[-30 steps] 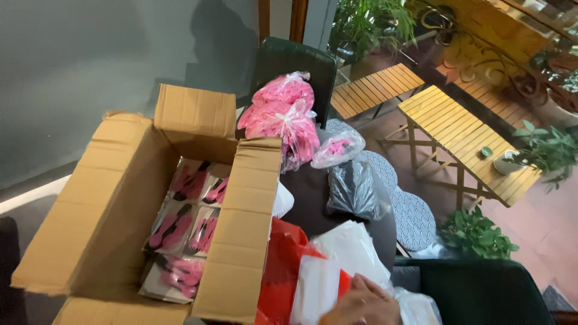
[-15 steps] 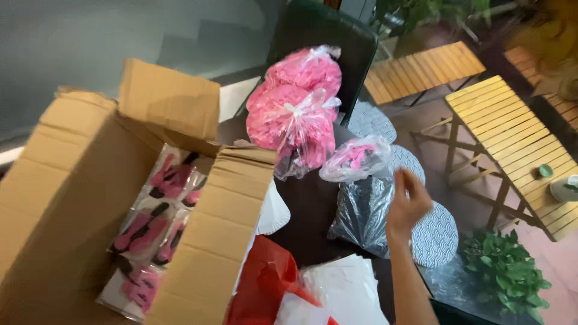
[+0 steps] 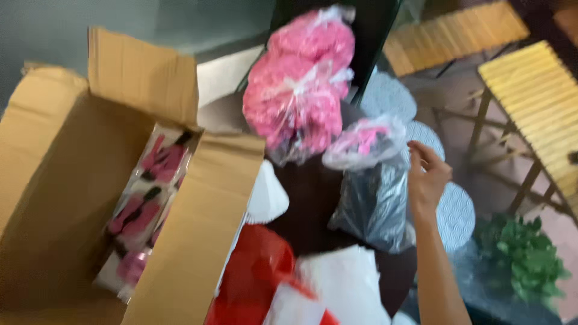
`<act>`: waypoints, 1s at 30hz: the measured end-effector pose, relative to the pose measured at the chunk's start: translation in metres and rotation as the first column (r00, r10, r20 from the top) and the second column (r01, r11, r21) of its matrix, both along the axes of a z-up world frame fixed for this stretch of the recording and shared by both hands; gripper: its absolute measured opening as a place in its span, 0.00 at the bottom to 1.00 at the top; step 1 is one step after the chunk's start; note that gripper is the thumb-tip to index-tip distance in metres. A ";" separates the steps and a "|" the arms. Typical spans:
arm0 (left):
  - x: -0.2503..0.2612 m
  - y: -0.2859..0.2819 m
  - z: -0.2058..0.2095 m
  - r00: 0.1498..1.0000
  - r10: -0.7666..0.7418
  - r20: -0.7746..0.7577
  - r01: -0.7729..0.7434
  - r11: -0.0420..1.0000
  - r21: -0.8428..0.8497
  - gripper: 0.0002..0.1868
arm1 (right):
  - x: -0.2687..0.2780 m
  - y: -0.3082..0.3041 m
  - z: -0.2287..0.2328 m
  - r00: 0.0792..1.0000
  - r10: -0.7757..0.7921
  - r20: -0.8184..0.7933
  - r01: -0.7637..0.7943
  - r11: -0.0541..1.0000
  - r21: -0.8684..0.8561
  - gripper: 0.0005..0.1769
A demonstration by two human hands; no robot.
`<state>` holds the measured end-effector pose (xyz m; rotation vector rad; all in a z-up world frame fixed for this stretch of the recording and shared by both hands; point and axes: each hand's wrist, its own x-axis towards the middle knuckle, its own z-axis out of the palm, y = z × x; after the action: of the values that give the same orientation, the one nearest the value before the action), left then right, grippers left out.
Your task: The person organizes cutlery sets by picking up pre-packaged utensils from a large cardboard box, placing them into smaller white paper bags, and then arranging the bags on a table.
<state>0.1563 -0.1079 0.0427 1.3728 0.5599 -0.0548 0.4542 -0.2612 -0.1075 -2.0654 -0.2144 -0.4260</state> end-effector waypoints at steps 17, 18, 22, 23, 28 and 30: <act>-0.107 0.094 -0.254 0.942 -0.184 -0.279 0.215 0.973 0.085 0.27 | -0.372 0.066 -0.041 0.642 -0.227 -0.733 0.362 0.932 0.029 0.14; -0.104 0.091 -0.268 0.945 -0.203 -0.257 0.230 0.970 0.078 0.27 | -0.372 0.061 -0.052 0.653 -0.245 -0.716 0.376 0.926 0.026 0.14; -0.099 0.094 -0.282 0.980 -0.197 -0.038 0.200 0.973 0.114 0.22 | -0.380 0.051 -0.061 0.760 -0.226 -0.609 0.392 0.907 0.153 0.09; -0.101 0.098 -0.276 0.967 -0.247 0.069 0.228 0.951 0.210 0.18 | -0.385 0.049 -0.056 0.795 -0.213 -0.568 0.380 0.905 0.193 0.08; -0.146 0.145 -0.069 0.893 -0.332 0.303 0.311 0.943 0.117 0.12 | -0.444 0.101 0.114 0.871 -0.241 -0.428 0.382 0.881 0.280 0.07; -0.169 0.159 -0.019 0.860 -0.335 0.384 0.320 0.942 0.105 0.10 | -0.468 0.116 0.160 0.895 -0.263 -0.359 0.372 0.885 0.279 0.06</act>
<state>-0.0125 0.0514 0.0239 1.4555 -0.0200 -0.0387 -0.0142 -0.1456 0.0521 -1.7894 0.3793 -0.3020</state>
